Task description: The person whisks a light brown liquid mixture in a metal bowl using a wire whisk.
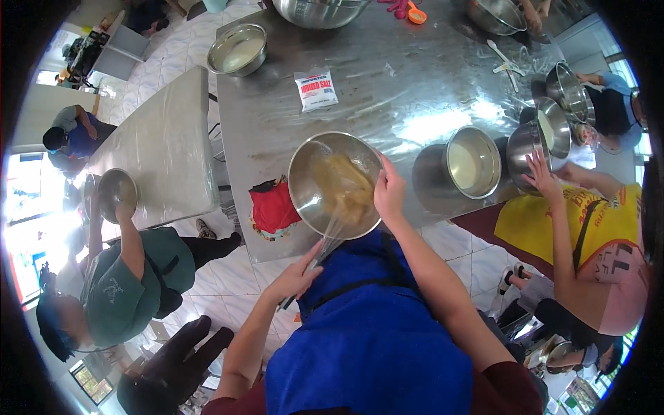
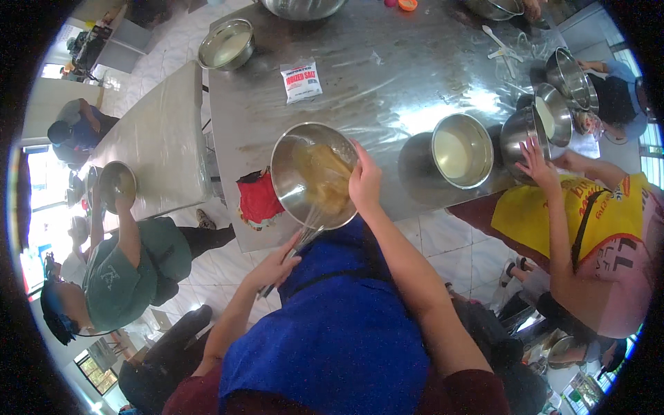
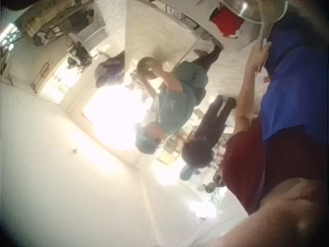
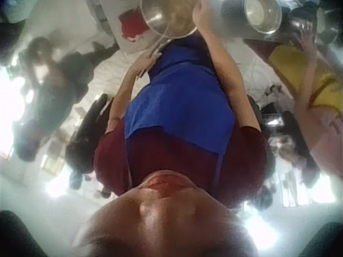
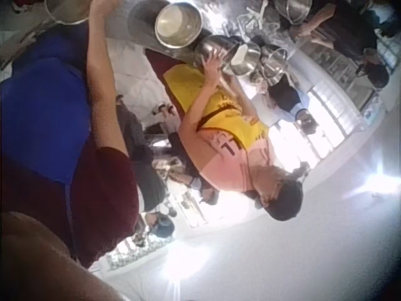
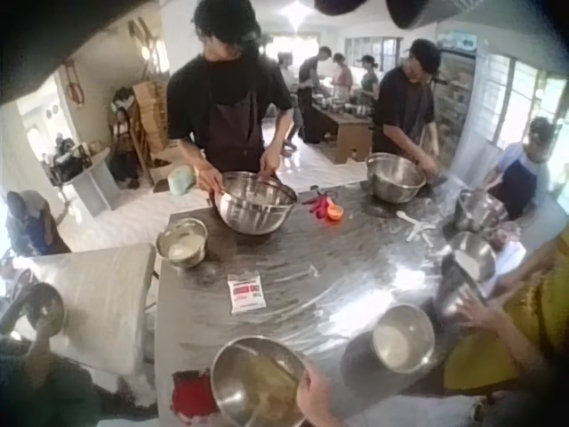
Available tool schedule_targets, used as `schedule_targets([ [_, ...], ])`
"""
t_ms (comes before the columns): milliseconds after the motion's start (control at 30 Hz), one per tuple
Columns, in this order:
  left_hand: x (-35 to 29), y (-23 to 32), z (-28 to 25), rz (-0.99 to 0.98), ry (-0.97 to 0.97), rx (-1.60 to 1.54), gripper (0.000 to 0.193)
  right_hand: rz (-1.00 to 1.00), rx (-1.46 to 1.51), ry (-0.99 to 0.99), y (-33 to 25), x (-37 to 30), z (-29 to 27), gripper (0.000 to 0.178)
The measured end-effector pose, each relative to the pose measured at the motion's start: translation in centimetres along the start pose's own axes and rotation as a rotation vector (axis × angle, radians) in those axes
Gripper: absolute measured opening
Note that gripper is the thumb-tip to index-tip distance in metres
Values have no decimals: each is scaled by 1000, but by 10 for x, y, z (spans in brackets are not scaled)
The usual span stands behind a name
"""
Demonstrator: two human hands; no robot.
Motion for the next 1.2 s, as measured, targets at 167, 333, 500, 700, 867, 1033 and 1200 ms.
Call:
schedule_targets([
  [167, 4, -4, -25, -46, 126, -75, 64, 48, 21, -25, 1, 0, 0, 51],
  [333, -8, 5, -15, -52, -108, -130, 64, 4, 11, 10, 0, -1, -2, 50],
  [500, 8, -5, -17, -1, 31, -108, 67, 13, -30, 13, 8, 2, 4, 50],
  [700, -4, 1, -51, 101, 144, -116, 67, 27, -13, -14, 0, -2, 5, 49],
  [867, -11, 8, -30, 22, -94, 91, 68, 46, 12, -10, 5, -2, 5, 48],
  [1033, 5, 1, -42, -28, 144, 120, 68, -72, -31, 97, -1, -1, 6, 47],
  [1200, -9, 17, -56, 6, 17, 21, 64, 156, 32, -36, -4, -8, 3, 49],
])
Point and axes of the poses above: each hand's wrist, its own x-axis towards the middle knuckle, its own z-axis out of the palm, y = z × x, the point moved 3 cm from there along x, towards the middle knuckle, and after that the axes turned 9 degrees about -y, right-handed, at the moved point
